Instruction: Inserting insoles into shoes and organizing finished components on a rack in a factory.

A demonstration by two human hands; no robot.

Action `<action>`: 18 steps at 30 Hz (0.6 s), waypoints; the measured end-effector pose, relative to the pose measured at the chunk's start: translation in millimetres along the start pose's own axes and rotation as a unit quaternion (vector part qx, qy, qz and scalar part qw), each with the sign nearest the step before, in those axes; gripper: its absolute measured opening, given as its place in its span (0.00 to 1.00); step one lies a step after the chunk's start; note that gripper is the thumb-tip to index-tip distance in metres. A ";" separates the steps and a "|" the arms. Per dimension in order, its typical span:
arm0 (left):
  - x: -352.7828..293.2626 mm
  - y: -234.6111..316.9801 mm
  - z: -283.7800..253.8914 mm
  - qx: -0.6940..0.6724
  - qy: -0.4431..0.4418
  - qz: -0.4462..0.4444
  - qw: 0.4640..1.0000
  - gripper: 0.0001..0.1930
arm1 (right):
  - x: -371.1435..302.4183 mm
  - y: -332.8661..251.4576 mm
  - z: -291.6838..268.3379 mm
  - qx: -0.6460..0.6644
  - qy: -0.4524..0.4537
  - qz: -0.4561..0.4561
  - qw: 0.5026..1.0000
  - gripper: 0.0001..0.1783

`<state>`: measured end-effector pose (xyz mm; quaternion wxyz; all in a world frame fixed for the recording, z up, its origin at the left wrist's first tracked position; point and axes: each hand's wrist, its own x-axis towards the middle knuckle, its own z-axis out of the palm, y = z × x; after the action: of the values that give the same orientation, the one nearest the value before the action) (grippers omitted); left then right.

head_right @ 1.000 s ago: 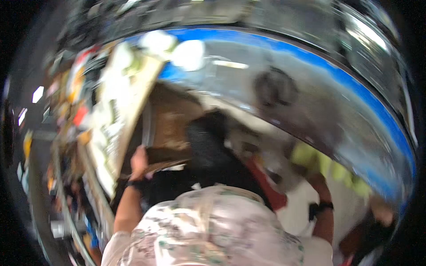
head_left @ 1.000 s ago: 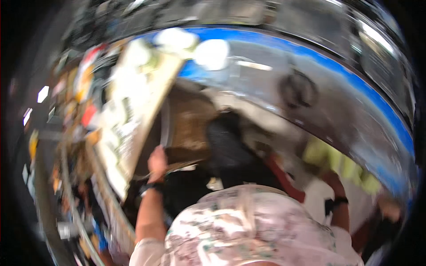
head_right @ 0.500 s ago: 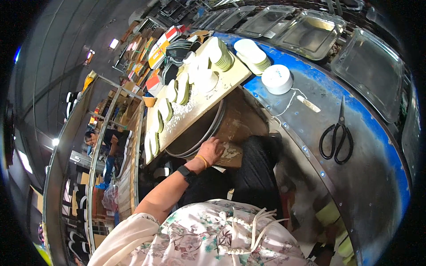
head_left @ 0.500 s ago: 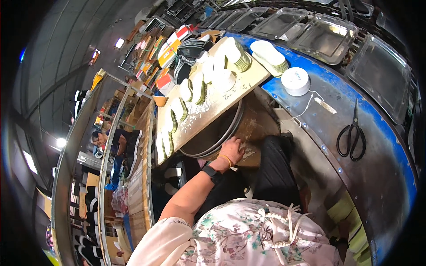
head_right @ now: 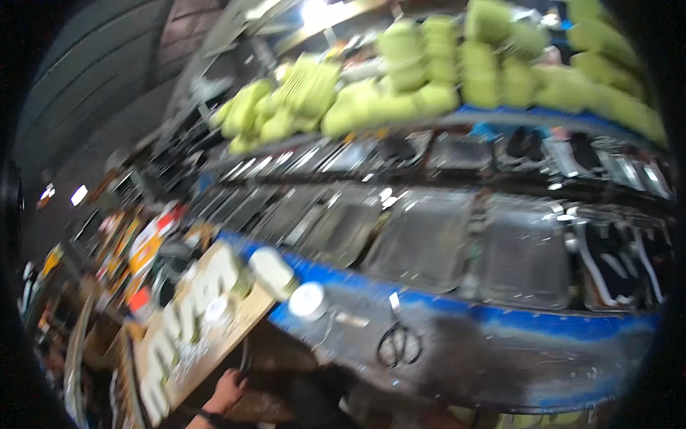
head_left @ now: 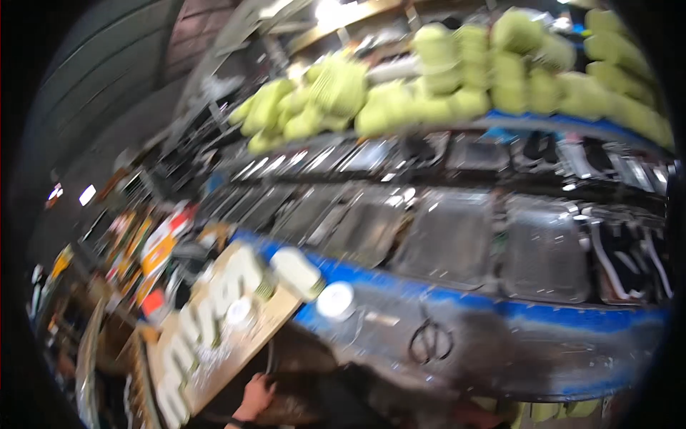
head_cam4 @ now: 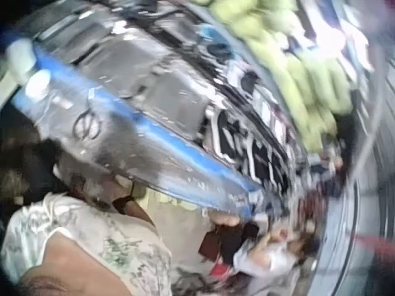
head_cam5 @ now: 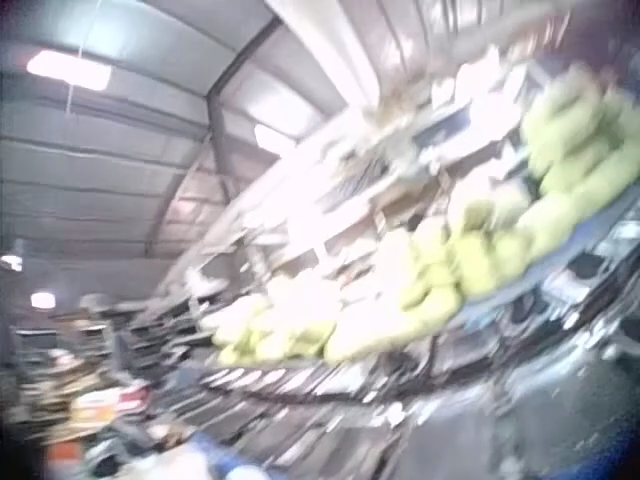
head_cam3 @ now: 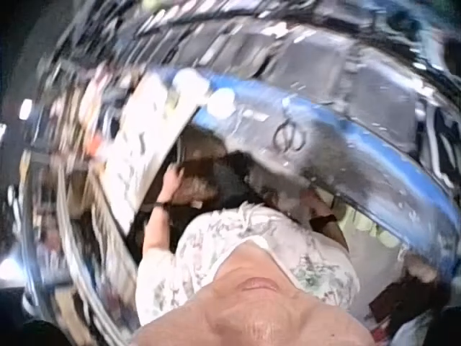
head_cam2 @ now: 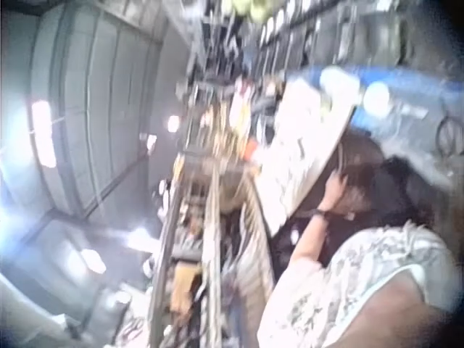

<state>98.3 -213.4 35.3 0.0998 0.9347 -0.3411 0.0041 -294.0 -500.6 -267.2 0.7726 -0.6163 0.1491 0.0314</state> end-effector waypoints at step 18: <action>80.9 56.6 -67.1 -0.010 -0.332 0.130 0.934 0.16 | -212.1 -515.2 -221.8 -0.124 0.533 -0.013 0.837 0.09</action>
<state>128.3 -294.5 117.6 -0.0113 0.8292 -0.4736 -0.2966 -419.0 -808.0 232.3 0.4906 -0.6304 0.5248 -0.2940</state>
